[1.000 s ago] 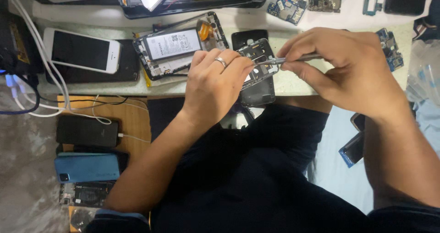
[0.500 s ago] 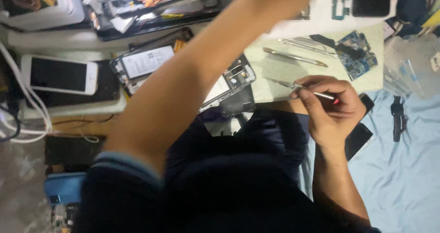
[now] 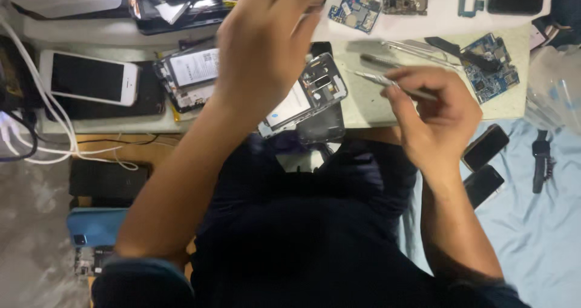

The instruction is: The person removes the back cover of a Samsung smartphone and uses a screwdriver to unscrew internal components. The person then uses a prying tool to detach the battery and other parts from the phone's frame.

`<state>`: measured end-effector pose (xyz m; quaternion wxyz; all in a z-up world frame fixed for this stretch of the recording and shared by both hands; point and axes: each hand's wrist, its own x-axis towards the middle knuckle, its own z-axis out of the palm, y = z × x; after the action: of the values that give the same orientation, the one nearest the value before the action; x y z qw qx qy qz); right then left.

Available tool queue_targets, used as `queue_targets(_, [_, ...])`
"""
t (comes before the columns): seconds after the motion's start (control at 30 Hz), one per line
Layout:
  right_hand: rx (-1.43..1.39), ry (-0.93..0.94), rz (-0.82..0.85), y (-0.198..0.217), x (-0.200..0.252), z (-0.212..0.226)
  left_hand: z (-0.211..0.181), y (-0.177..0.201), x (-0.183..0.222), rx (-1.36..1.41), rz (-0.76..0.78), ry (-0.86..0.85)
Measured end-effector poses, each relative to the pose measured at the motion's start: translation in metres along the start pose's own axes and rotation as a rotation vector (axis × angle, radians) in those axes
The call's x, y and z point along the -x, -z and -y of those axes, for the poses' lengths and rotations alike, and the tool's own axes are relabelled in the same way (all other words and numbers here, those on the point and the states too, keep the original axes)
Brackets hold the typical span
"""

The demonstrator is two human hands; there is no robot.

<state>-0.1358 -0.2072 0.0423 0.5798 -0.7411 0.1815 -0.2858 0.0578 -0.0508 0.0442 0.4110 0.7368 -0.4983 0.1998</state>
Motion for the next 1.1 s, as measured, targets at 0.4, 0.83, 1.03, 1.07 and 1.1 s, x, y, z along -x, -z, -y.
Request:
queue_targets(0.4, [0.462,0.409,0.418,-0.034,-0.046,0.012,-0.016,0.032,0.092,-0.110,0.287,0.040])
queue_targets(0.83, [0.474,0.430,0.545,-0.048,-0.054,0.030,-0.013,0.030,0.099,-0.074,0.267,0.078])
queue_targets(1.03, [0.675,0.631,0.713,-0.058,-0.073,0.053,-0.011,0.030,0.099,-0.062,0.267,0.069])
queue_targets(1.07, [0.717,0.665,0.769,-0.063,-0.081,0.058,-0.011,0.029,0.099,-0.061,0.266,0.069])
queue_targets(1.1, [0.760,0.701,0.825,-0.066,-0.086,0.063,-0.011,0.029,0.099,-0.061,0.264,0.068])
